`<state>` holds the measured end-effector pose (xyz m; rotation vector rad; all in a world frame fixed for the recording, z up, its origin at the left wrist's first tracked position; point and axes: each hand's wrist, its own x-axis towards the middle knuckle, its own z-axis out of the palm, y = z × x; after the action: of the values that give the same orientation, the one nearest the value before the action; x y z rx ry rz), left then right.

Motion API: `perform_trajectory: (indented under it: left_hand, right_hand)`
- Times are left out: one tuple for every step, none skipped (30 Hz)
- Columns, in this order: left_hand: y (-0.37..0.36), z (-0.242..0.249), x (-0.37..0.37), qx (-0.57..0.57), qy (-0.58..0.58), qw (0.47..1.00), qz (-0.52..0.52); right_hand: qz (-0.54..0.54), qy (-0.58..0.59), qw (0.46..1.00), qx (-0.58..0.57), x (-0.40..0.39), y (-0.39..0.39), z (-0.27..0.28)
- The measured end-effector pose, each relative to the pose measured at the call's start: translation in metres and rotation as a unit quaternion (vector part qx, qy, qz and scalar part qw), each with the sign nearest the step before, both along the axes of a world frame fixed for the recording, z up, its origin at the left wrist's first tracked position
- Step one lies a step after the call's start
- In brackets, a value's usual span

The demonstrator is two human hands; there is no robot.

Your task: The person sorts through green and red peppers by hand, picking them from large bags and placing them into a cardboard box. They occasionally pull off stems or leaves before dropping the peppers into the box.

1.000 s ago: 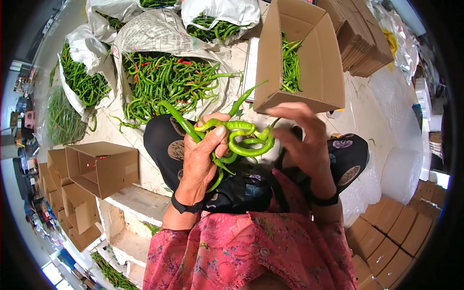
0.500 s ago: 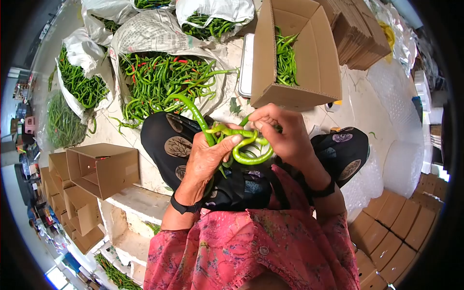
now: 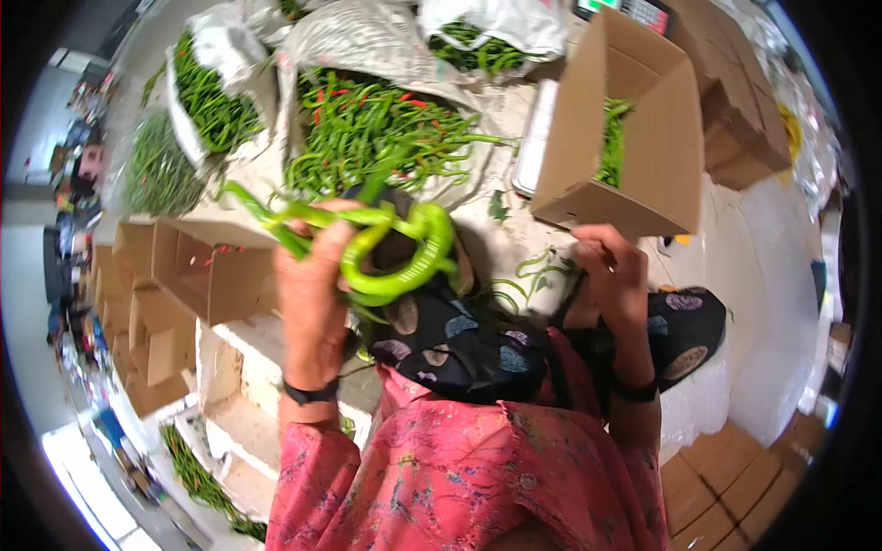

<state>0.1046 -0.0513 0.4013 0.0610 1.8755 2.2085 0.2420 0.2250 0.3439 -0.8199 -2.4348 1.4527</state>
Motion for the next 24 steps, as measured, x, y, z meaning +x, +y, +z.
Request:
perform_trajectory:
  left_hand:
    - [-0.025,0.011,-0.007,-0.041,0.040,0.997,0.059]
    - [-0.050,0.027,-0.015,-0.081,0.039,0.993,0.082]
    - [-0.072,0.037,-0.021,-0.042,0.054,0.990,0.121]
    - [-0.072,0.056,-0.020,-0.090,0.092,0.968,0.214]
    - [-0.099,0.061,-0.022,-0.119,0.103,0.961,0.226]
    - [-0.128,0.067,-0.020,-0.170,0.085,0.960,0.205]
    - [-0.157,0.073,-0.017,-0.219,0.065,0.956,0.184]
    - [-0.187,0.069,-0.015,-0.278,0.040,0.940,0.194]
    - [-0.213,0.063,-0.012,-0.315,0.049,0.928,0.191]
    - [-0.249,0.058,-0.007,-0.389,0.004,0.905,0.174]
    - [-0.285,0.052,0.001,-0.459,-0.045,0.874,0.155]
    - [-0.312,0.043,0.011,-0.456,-0.072,0.876,0.141]
    - [-0.325,0.041,0.018,-0.488,-0.135,0.852,0.132]
    - [-0.333,0.039,0.027,-0.454,-0.138,0.864,0.168]
    - [-0.337,0.041,0.034,-0.420,-0.139,0.874,0.201]
    - [-0.338,0.044,0.037,-0.421,-0.142,0.872,0.204]
    - [-0.337,0.048,0.038,-0.329,-0.148,0.912,0.194]
    - [-0.331,0.052,0.037,-0.233,-0.151,0.943,0.182]
    - [-0.320,0.055,0.034,-0.232,-0.151,0.943,0.184]
    - [-0.304,0.057,0.027,-0.139,-0.117,0.969,0.168]
    - [-0.286,0.058,0.020,-0.043,-0.080,0.985,0.146]
    - [-0.267,0.059,0.012,0.027,-0.070,0.990,0.117]
    - [-0.246,0.058,0.007,0.097,-0.060,0.990,0.087]
    - [-0.224,0.054,0.003,0.152,-0.055,0.984,0.075]
  right_hand:
    - [-0.001,-0.009,0.999,-0.038,0.002,-0.001,-0.004]
    - [0.020,0.013,0.998,-0.060,0.004,-0.001,-0.012]
    - [0.038,0.034,0.995,-0.083,0.004,-0.002,-0.021]
    - [0.056,0.021,0.992,-0.114,0.001,-0.004,-0.019]
    - [0.073,0.017,0.992,-0.105,0.001,-0.005,-0.024]
    - [0.082,0.007,0.991,-0.108,-0.001,-0.008,-0.026]
    - [0.092,-0.002,0.990,-0.112,-0.002,-0.012,-0.028]
    - [0.107,-0.002,0.987,-0.116,-0.004,-0.016,-0.028]
    - [0.127,-0.028,0.982,-0.134,-0.006,-0.019,-0.026]
    - [0.145,-0.055,0.976,-0.150,-0.007,-0.023,-0.025]
    - [0.158,-0.058,0.974,-0.153,-0.007,-0.025,-0.025]
    - [0.185,-0.061,0.969,-0.153,-0.007,-0.027,-0.026]
    - [0.210,-0.065,0.964,-0.152,-0.009,-0.027,-0.027]
    - [0.209,-0.089,0.958,-0.173,-0.009,-0.026,-0.028]
    - [0.216,-0.091,0.956,-0.176,-0.010,-0.028,-0.028]
    - [0.214,-0.082,0.952,-0.203,-0.011,-0.029,-0.028]
    - [0.211,-0.073,0.948,-0.228,-0.011,-0.029,-0.028]
    - [0.206,-0.063,0.945,-0.247,-0.012,-0.029,-0.029]
    - [0.209,-0.062,0.945,-0.245,-0.013,-0.030,-0.027]
    - [0.208,-0.058,0.941,-0.260,-0.015,-0.032,-0.022]
    - [0.204,-0.052,0.939,-0.273,-0.015,-0.033,-0.016]
    - [0.198,-0.050,0.941,-0.271,-0.014,-0.035,-0.009]
    - [0.197,-0.053,0.937,-0.285,-0.012,-0.041,0.001]
    - [0.194,-0.056,0.933,-0.298,-0.011,-0.048,0.011]
